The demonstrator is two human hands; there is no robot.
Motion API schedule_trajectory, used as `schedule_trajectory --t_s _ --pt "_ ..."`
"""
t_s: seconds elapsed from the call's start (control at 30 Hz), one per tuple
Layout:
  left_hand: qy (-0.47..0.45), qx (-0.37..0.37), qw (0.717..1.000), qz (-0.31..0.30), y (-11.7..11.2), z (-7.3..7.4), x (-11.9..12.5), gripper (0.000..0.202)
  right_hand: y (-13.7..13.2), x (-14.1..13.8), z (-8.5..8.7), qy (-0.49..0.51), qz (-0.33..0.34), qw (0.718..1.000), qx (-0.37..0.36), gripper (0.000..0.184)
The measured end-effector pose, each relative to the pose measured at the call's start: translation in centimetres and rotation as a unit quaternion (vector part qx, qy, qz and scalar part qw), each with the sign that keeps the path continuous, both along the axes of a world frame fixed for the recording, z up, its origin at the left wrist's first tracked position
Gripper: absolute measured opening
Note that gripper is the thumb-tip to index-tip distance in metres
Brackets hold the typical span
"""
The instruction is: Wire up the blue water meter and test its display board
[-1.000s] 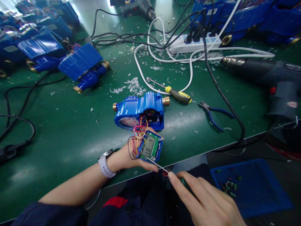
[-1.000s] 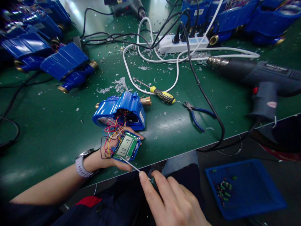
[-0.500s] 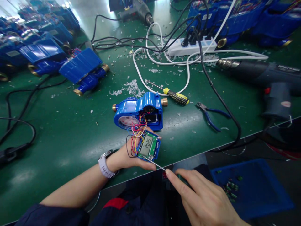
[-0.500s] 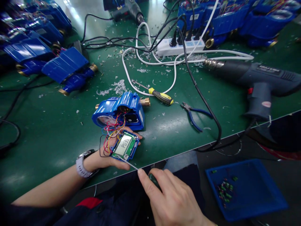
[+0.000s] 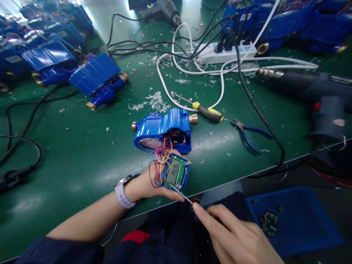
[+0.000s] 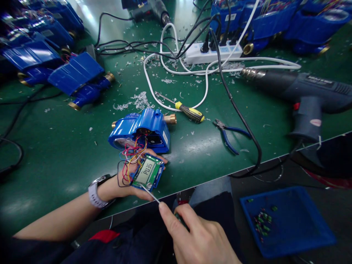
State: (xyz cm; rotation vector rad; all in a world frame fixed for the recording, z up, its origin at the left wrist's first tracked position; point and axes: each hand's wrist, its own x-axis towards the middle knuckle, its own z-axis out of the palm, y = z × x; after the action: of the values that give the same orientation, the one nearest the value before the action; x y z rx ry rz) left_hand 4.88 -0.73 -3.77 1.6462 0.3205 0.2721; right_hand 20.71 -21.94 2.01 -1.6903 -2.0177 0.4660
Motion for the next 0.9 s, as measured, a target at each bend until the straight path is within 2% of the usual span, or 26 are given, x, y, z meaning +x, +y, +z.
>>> schedule_trajectory --t_s 0.13,0.23,0.4,0.53,0.7,0.9 --pt "-0.023 -0.016 1.000 0.005 -0.1 -1.4 0.1 0.086 0.5 -0.2 -0.4 -0.010 0.005 0.999 0.035 0.047" --pt "-0.030 -0.016 0.999 0.009 -0.1 -1.7 0.2 0.086 0.8 -0.2 -0.6 -0.009 0.007 0.999 0.048 0.047" --pt "-0.038 0.007 0.999 0.011 0.1 -0.9 0.3 0.086 0.8 -0.1 -0.9 0.003 0.013 0.999 0.053 0.047" --pt "-0.006 0.006 1.000 -0.003 0.2 -0.3 0.1 0.082 0.8 -0.1 -0.9 0.016 0.015 0.999 0.039 0.048" --pt "-0.001 -0.015 1.000 0.000 0.0 -0.6 0.0 0.086 1.3 -0.3 -1.1 0.039 0.014 0.998 0.038 0.048" --pt "0.005 0.012 1.000 0.012 0.1 -0.1 0.1 0.088 0.8 0.0 -1.6 0.054 0.007 0.998 0.038 0.050"
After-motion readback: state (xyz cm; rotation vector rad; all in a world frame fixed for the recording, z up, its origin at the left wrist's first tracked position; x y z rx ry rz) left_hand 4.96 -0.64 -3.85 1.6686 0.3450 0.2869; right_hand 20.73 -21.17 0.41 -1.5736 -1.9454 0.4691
